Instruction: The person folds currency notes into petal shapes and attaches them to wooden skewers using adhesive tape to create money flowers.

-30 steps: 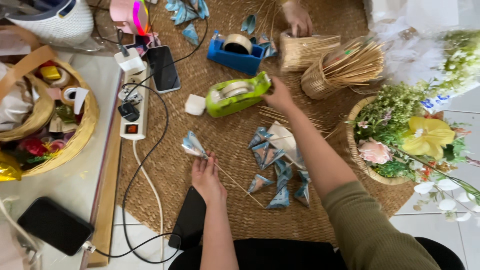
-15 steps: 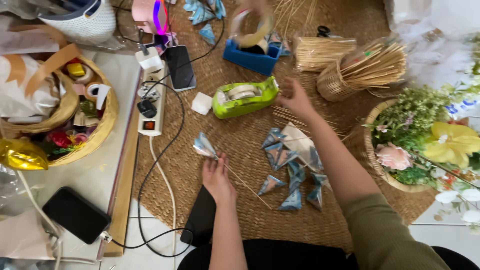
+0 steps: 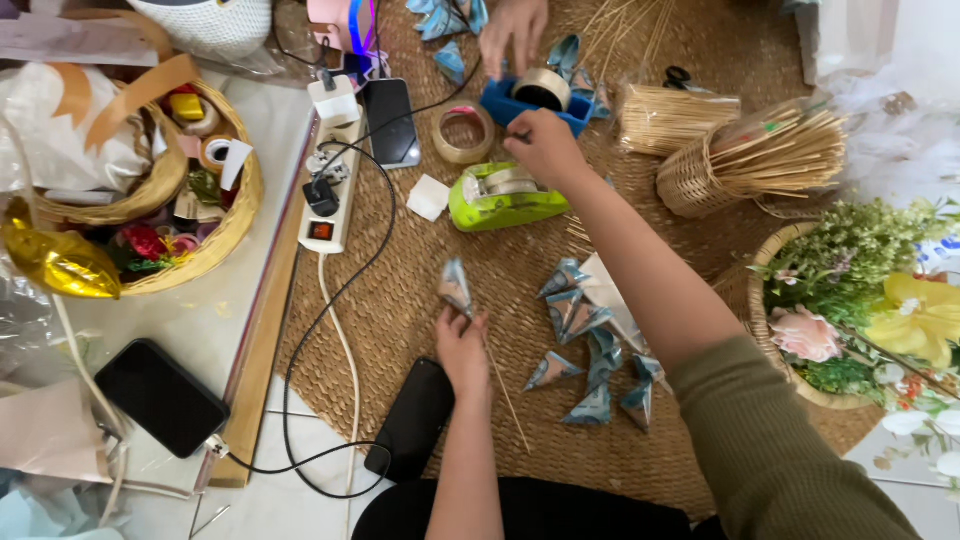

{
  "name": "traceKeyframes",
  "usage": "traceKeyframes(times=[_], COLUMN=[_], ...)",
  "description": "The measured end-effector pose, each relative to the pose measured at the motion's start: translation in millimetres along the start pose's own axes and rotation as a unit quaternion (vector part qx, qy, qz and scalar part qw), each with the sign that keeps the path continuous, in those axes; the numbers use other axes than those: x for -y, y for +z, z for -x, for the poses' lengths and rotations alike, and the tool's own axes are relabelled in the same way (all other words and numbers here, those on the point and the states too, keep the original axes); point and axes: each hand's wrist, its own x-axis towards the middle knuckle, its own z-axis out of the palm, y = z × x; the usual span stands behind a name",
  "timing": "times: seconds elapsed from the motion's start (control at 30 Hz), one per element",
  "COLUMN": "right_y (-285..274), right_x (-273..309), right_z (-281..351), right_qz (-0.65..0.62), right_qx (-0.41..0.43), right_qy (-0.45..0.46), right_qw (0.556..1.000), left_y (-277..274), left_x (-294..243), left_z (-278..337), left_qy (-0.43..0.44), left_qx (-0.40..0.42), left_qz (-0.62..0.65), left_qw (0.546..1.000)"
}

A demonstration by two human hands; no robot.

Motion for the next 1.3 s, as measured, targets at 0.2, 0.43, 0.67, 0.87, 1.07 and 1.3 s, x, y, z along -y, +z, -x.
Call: traceKeyframes(times=[0.2,0.43,0.67,0.87,1.07,1.3], right_y=[16.5,-9.8,-45.2,-32.5,-25.3,-19.0], right_x=[23.4,-24.0,-85.9,-83.7,-73.2,-66.5], right_z=[-0.1,40.0,55.0,73.8,64.9,50.3], right_qz=[-0.073,0.102,0.049,0.012,0.040,0.101], right_qx=[0.050,0.029,0.021,0.039,0.063,0.120], right_qy=[0.022,-0.100,-0.018,-0.031,-0.074,-0.079], right_qw=[0.996,0.989,0.998,0.999,0.994,0.985], left_y=[-1.9,-3.7,-4.2,-2.9,2.6,-7.2], left_x=[6.7,9.4,16.4,-13.3,-26.5,2.6], left_z=[1.7,-0.8,-9.6,11.0,24.6,3.3], left_qy=[-0.002,-0.032,0.008,0.001,0.023,0.086], left_qx=[0.019,0.007,-0.016,-0.064,-0.107,-0.136], left_qz=[0.003,-0.034,-0.055,-0.087,-0.125,-0.132], left_qw=[1.000,0.999,0.998,0.994,0.986,0.978])
